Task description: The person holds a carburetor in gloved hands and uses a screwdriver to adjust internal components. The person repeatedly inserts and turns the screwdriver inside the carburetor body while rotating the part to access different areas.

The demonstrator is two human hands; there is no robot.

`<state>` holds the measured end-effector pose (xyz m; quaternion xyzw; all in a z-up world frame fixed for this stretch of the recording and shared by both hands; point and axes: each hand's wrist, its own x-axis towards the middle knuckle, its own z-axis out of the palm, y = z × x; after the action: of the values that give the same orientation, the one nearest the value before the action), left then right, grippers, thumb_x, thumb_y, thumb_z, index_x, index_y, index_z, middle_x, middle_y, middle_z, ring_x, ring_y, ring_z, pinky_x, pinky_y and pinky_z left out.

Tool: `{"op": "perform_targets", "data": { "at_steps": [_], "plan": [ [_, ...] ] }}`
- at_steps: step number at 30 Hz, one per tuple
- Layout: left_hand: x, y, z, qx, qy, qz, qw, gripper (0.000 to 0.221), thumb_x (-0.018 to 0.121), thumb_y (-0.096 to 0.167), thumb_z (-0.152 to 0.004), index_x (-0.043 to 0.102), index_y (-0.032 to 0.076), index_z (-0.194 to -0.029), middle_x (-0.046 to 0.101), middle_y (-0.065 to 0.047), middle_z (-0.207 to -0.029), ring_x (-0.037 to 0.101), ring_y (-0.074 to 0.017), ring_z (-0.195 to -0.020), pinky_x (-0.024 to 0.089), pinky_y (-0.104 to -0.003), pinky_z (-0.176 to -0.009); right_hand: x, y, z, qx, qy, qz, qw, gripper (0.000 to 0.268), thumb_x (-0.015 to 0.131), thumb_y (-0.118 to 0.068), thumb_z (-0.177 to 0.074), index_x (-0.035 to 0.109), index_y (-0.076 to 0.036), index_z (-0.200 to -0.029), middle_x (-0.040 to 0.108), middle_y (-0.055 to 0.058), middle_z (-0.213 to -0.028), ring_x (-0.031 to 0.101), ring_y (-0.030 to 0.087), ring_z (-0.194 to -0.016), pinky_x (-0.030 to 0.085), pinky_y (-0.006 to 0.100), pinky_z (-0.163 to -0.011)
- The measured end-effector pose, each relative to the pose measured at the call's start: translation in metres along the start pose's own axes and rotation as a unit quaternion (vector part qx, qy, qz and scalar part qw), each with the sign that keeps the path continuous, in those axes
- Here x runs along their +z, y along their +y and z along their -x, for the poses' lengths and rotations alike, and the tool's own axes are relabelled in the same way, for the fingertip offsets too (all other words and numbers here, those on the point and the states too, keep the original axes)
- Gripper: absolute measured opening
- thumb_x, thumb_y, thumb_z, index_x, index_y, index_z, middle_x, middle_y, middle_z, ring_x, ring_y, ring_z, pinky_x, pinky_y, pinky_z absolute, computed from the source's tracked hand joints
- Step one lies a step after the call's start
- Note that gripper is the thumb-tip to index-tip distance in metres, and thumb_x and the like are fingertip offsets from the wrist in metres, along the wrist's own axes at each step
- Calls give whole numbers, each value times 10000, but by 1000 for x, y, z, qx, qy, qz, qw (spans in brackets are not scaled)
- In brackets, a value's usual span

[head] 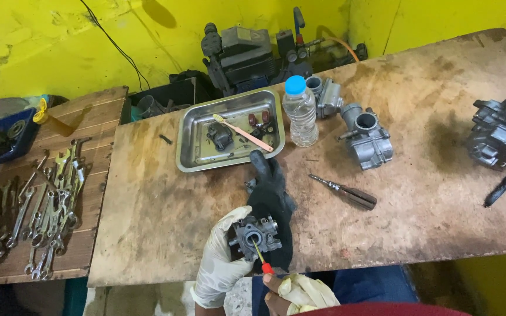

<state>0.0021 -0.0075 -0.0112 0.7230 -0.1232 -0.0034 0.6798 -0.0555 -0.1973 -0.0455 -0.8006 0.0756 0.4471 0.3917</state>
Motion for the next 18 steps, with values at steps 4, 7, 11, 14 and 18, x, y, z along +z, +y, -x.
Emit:
{"op": "perform_targets", "data": {
  "at_steps": [4, 7, 11, 14, 18],
  "plan": [
    [-1, -1, 1, 1, 4, 0, 1000, 758, 712, -22, -646, 555, 50, -1384, 584, -161, -1483, 570, -285, -1403, 537, -401, -1080, 23, 40, -30, -188, 104, 42, 976, 457, 595, -587, -912, 621, -582, -1368, 722, -84, -1129, 710, 154, -1105, 476, 272, -911],
    [0, -3, 2, -11, 9, 4, 1000, 756, 722, -15, -657, 549, 47, -1390, 586, -158, -1489, 568, -272, -1403, 532, -393, -1084, 20, 40, -30, -206, 129, 38, 969, 463, 592, -566, -888, 661, -567, -1346, 691, -81, -1280, 656, 185, -1197, 462, 320, -969],
    [-1, -4, 2, -8, 5, 38, 999, 756, 697, -8, -659, 543, 40, -1397, 564, -166, -1503, 546, -278, -1418, 507, -404, -1105, 20, 52, -29, -353, 219, 60, 908, 420, 658, -403, -925, 670, -379, -1344, 705, -33, -913, 623, 276, -713, 493, 373, -680],
    [-2, 4, 1, -4, -6, 5, 1000, 782, 675, -4, -635, 550, 43, -1406, 544, -163, -1517, 524, -276, -1436, 487, -403, -1121, -31, -34, 38, 63, 2, -310, 949, 442, 779, -465, -937, 738, -107, -680, 682, 4, -616, 641, 118, -610, 506, 298, -737],
    [-4, 0, 2, -2, -8, -2, 1000, 809, 675, 14, -619, 543, 33, -1417, 537, -171, -1521, 526, -281, -1438, 487, -407, -1133, 57, 35, -20, -389, 570, 85, 718, 508, 902, -347, -626, 784, -480, -1102, 760, -63, -842, 712, 200, -637, 569, 355, -614]
  ]
}}
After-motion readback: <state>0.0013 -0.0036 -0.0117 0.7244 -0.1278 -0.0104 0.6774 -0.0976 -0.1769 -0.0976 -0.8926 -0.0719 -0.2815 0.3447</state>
